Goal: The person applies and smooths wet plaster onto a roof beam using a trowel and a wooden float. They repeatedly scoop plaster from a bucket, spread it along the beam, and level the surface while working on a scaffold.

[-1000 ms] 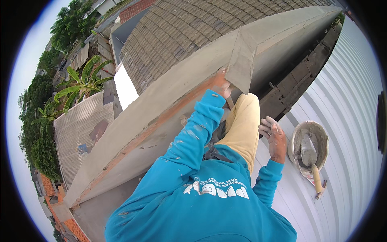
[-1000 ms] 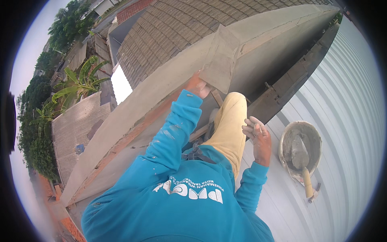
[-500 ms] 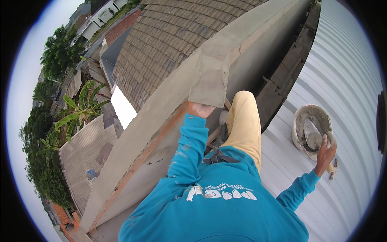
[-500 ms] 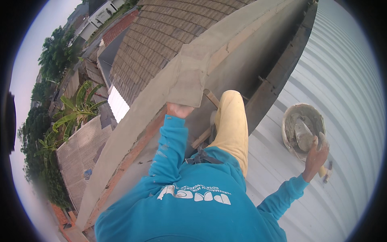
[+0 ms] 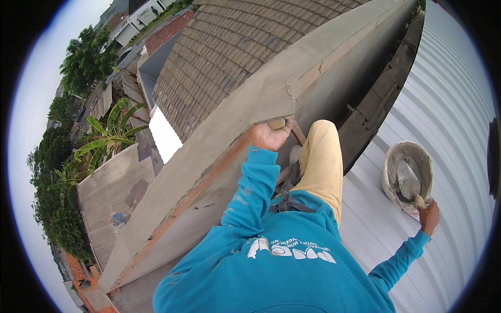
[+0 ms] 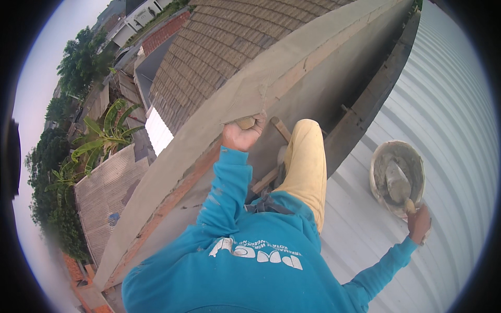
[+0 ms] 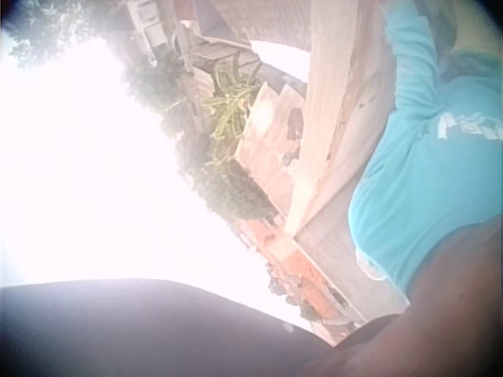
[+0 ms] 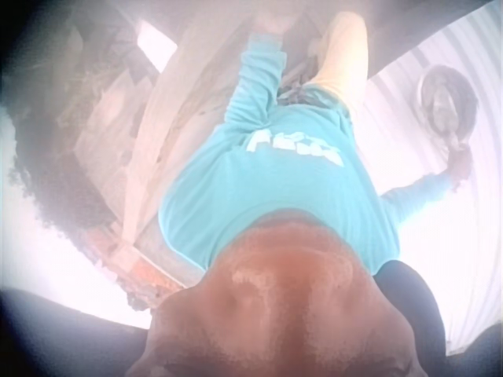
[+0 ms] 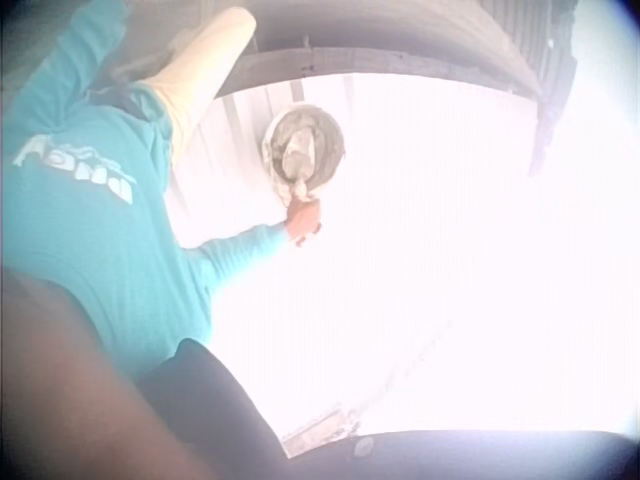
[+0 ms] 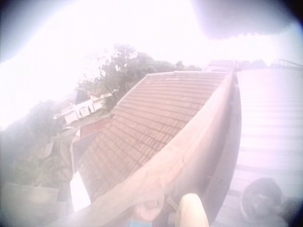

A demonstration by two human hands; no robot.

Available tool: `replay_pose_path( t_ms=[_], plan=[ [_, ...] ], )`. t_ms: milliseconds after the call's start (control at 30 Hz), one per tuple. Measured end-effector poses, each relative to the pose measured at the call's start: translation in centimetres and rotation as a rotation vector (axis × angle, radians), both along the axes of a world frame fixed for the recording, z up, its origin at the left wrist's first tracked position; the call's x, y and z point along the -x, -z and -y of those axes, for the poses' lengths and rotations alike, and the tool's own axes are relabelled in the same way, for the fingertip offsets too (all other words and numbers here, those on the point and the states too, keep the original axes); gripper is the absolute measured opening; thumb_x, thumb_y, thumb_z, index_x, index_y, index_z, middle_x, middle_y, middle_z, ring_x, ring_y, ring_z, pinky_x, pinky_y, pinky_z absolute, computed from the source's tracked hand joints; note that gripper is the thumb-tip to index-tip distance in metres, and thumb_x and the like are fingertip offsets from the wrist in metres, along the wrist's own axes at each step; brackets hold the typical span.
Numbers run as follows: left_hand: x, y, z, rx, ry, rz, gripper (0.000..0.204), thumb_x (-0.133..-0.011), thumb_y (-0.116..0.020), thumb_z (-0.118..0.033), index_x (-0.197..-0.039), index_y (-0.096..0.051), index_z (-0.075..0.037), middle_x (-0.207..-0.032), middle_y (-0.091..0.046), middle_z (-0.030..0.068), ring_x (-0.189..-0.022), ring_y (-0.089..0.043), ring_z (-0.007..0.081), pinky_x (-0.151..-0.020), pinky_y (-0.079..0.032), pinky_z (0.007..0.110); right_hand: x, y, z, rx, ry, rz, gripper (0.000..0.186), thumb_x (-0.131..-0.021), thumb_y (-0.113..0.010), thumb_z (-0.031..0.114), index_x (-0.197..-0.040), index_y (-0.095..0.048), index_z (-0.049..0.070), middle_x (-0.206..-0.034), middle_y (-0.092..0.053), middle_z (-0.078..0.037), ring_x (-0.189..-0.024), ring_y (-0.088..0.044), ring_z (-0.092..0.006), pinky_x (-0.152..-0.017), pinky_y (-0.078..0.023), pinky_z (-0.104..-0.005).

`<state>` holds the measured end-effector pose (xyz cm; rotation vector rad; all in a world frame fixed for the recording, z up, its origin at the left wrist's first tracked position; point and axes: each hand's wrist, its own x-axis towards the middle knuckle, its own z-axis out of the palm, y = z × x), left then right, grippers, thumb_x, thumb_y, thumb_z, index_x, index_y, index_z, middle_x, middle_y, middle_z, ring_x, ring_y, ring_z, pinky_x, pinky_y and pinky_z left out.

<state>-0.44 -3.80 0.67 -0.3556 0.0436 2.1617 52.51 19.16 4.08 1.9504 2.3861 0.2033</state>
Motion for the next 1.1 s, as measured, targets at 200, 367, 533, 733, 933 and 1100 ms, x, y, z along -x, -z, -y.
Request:
replay_pose_path(
  t_ms=[200,367,533,733,933,1100],
  plan=[
    [0.6,-2.6,-1.8,0.071,-0.037,0.045,0.056,-0.096,-0.052,-0.017,-0.135,-0.028,0.015,-0.115,-0.047,0.0254,-0.086,-0.054,0.0267,-0.070,-0.056,0.033,-0.9,-0.8,0.1,-0.128,-0.099,0.010,0.034,-0.074,-0.076,0.023,-0.101,-0.063,0.008,-0.096,-0.064,-0.012,-0.092,-0.062,-0.0342,-0.075,-0.049,-0.0459],
    [-0.1,-4.0,-2.9,0.018,0.064,0.070,0.064,-0.094,-0.055,-0.014,-0.137,-0.020,0.019,-0.103,-0.048,0.0201,-0.085,-0.054,0.0252,-0.070,-0.055,0.031,-2.8,-2.2,1.8,-0.233,-0.156,0.009,0.036,-0.077,-0.074,0.021,-0.108,-0.062,0.008,-0.104,-0.061,-0.011,-0.099,-0.059,-0.0320,-0.080,-0.048,-0.0440],
    [-0.5,-3.1,-4.2,-0.028,0.177,0.193,0.045,-0.096,-0.052,-0.021,-0.124,-0.041,0.013,-0.111,-0.047,0.0279,-0.085,-0.055,0.0297,-0.072,-0.056,0.037,-4.4,-1.3,3.4,-0.415,-0.151,-0.055,0.040,-0.086,-0.068,0.023,-0.122,-0.059,0.009,-0.120,-0.059,-0.018,-0.112,-0.055,-0.0361,-0.093,-0.045,-0.0433],
    [-3.7,-4.1,-6.2,0.081,0.231,0.052,0.054,-0.096,-0.054,-0.018,-0.137,-0.032,0.010,-0.106,-0.052,0.0204,-0.087,-0.054,0.0262,-0.071,-0.053,0.032,0.9,-0.6,7.0,-0.478,0.042,-0.265,0.041,-0.092,-0.063,0.026,-0.128,-0.053,0.009,-0.130,-0.052,-0.016,-0.115,-0.055,-0.0348,-0.094,-0.045,-0.0435],
    [-9.8,-3.6,-9.2,0.094,0.423,-0.159,0.036,-0.099,-0.047,-0.028,-0.127,-0.050,-0.005,-0.125,-0.055,0.0147,-0.103,-0.058,0.0292,-0.082,-0.054,0.042,5.5,-0.1,8.5,-0.482,-0.031,-0.724,0.039,-0.087,-0.067,0.011,-0.124,-0.054,0.006,-0.117,-0.059,-0.013,-0.109,-0.057,-0.0340,-0.091,-0.048,-0.0418],
    [-16.1,-3.6,-10.4,0.084,0.658,-0.168,0.035,-0.100,-0.046,-0.029,-0.127,-0.049,-0.005,-0.124,-0.056,0.0125,-0.111,-0.057,0.0308,-0.088,-0.053,0.044,11.1,-0.9,9.2,-0.580,-0.179,-0.890,0.052,-0.076,-0.069,-0.004,-0.125,-0.059,0.011,-0.113,-0.058,-0.011,-0.107,-0.057,-0.0307,-0.090,-0.048,-0.0398]
  ],
)
